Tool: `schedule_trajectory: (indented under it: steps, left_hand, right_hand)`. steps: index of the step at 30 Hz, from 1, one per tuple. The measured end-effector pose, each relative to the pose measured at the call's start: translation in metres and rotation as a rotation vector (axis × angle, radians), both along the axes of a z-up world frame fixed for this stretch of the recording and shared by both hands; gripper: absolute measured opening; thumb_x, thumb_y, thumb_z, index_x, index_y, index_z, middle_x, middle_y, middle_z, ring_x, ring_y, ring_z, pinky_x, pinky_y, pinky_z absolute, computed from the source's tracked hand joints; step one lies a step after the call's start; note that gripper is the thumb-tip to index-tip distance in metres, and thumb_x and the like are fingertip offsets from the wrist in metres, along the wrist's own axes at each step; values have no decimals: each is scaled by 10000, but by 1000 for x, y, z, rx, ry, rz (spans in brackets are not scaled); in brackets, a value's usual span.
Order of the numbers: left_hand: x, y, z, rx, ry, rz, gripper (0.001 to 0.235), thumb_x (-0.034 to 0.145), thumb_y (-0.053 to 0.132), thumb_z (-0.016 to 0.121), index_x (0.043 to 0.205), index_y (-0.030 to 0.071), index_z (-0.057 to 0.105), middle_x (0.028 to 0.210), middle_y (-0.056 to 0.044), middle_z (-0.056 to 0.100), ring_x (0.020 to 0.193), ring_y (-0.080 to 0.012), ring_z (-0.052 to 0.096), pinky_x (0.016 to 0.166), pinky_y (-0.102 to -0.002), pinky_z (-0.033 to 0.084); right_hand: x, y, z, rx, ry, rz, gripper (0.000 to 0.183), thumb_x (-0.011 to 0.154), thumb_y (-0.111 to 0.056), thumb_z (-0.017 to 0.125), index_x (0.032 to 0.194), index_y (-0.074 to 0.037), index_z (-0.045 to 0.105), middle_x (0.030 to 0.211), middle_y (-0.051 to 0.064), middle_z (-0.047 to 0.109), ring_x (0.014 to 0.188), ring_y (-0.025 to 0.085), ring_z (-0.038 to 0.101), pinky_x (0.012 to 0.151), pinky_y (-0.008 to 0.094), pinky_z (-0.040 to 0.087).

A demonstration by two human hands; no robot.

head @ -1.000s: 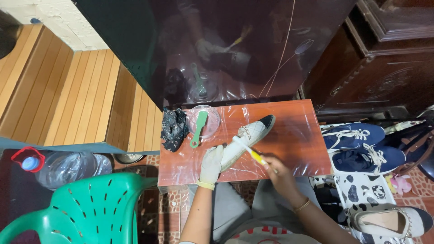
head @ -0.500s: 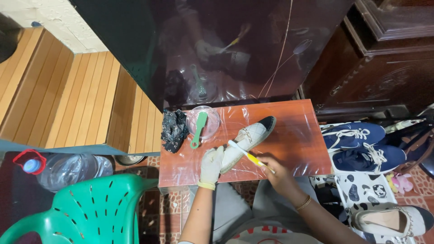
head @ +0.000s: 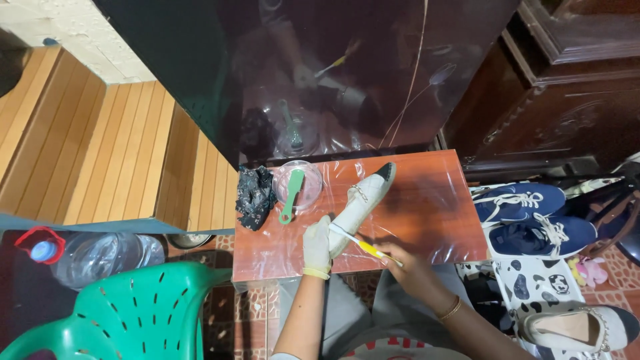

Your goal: The person scrubs a white shoe with a black toe cap using a yellow toothbrush. The shoe is held in the left hand while the right hand scrubs the surface. The person occasionally dips the brush into a small container of liquid on the table.

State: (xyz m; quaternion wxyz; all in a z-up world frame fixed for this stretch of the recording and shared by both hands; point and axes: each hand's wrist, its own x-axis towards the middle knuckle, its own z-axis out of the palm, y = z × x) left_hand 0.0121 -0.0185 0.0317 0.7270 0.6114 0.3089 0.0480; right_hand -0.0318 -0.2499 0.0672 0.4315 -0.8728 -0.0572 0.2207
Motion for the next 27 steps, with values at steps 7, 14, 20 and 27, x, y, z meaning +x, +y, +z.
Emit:
schedule_trajectory:
  steps: [7, 14, 20, 27]
  left_hand:
    - [-4, 5, -26, -90, -41, 78, 330, 903, 253, 664, 644, 133, 498, 671, -17, 442, 684, -137, 423, 635, -370, 350]
    - [2, 10, -34, 39, 34, 0, 240, 908, 345, 658, 842, 114, 651, 881, -88, 589, 922, -202, 534, 858, -376, 400]
    - [2, 14, -39, 140, 106, -59, 353, 912, 418, 654, 1001, 98, 772, 1049, -145, 706, 1113, -254, 621, 1037, -380, 440]
    - [5, 17, -74, 278, 62, -139, 415, 975, 469, 550, 1125, 161, 786, 1158, -126, 723, 1227, -253, 613, 1126, -374, 417]
  right_hand:
    - [33, -15, 13, 95, -169, -92, 325, 978, -276, 631, 1282, -238, 740, 1202, 112, 779, 1194, 311, 685, 1044, 425, 514]
    - [25, -3, 25, 158, -143, -35, 318, 941, -228, 680, 1227, -122, 772, 1212, 169, 772, 1225, 364, 660, 1063, 490, 489]
    - [29, -2, 34, 65, -91, -110, 337, 951, -304, 674, 1257, -192, 760, 1211, 124, 773, 1223, 308, 666, 1068, 446, 493]
    - [57, 32, 87, -184, -336, -1, 336, 1012, -393, 592, 1243, -213, 756, 1188, 111, 762, 1145, 327, 693, 1005, 459, 544]
